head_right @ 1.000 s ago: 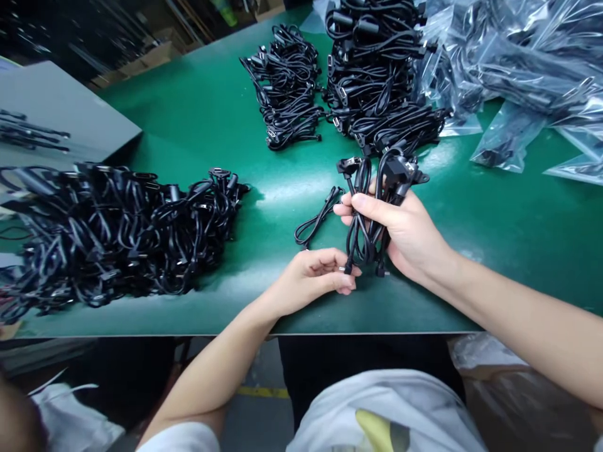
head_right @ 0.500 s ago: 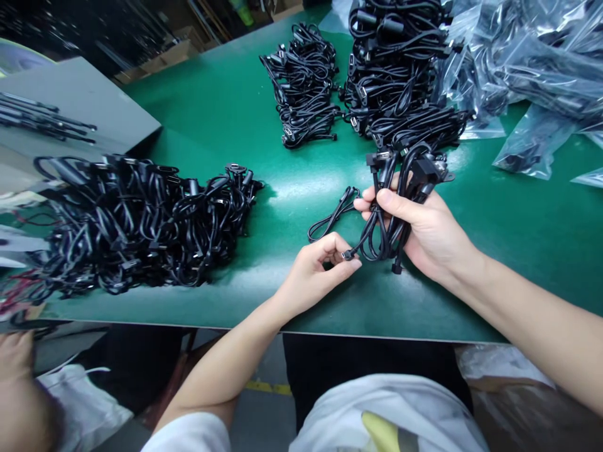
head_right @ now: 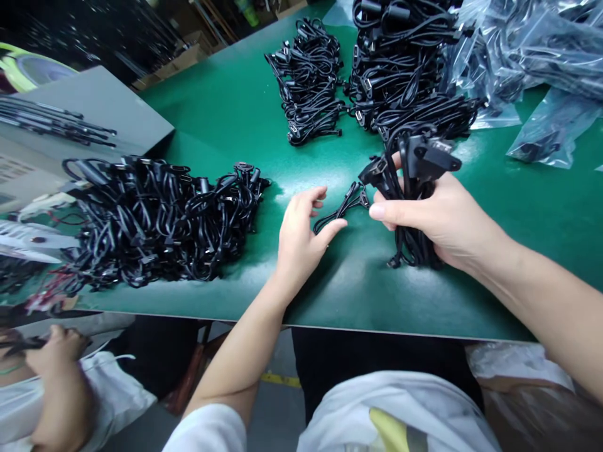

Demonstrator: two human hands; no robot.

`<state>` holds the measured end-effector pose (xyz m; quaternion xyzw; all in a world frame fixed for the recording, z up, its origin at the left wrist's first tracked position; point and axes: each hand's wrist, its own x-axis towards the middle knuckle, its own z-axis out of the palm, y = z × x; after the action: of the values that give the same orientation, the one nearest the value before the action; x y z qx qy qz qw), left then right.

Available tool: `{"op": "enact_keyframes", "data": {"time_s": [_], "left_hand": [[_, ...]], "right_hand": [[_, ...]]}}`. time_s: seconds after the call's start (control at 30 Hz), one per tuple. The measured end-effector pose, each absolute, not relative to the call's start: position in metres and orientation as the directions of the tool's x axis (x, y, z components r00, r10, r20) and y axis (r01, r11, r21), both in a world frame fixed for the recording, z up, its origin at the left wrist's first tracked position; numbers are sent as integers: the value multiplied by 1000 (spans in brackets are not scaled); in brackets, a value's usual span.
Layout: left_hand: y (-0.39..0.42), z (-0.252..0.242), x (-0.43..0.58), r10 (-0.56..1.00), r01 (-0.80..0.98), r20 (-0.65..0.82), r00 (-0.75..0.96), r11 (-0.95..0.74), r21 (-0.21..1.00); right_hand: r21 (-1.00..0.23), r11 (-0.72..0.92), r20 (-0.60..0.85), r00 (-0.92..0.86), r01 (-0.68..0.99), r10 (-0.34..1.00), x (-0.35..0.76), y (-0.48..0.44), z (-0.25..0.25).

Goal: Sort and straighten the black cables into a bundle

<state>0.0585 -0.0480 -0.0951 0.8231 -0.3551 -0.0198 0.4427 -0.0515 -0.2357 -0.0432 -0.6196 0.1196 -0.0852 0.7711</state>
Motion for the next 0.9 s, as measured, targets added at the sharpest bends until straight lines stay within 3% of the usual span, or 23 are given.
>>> {"op": "enact_keyframes", "data": {"time_s": [0.1, 0.17, 0.3, 0.37, 0.43, 0.53, 0.77, 0.9], "left_hand": [[-55, -102, 68, -650, -553, 178, 739, -434, 711], [-55, -102, 68, -648, -477, 118, 752, -411, 777], [-48, -91, 58, -628, 26, -61, 776, -65, 998], [-46, -85, 52, -673, 256, -131, 728, 89, 963], [-46, -82, 48, -707, 347, -146, 692, 149, 926], [-48, -82, 45, -722, 369, -138, 678, 172, 913], [-46, -85, 48, -706, 301, -97, 702, 170, 939], [-45, -84, 51, -598, 230, -91, 797, 160, 960]], "right_hand": [[-987, 136, -115, 962, -82, -248, -50, -236, -46], [-990, 109, -111, 966, -87, -235, -49, -237, -49], [-960, 265, -193, 905, -94, -380, -49, -236, -59], [-905, 391, -314, 882, -167, -351, -49, -232, -66], [-863, 434, -380, 899, -259, -219, -51, -224, -74], [-861, 397, -389, 914, -318, -112, -55, -213, -80], [-906, 300, -368, 906, -299, -207, -57, -211, -82], [-943, 125, -328, 923, -308, -202, -58, -213, -81]]}}
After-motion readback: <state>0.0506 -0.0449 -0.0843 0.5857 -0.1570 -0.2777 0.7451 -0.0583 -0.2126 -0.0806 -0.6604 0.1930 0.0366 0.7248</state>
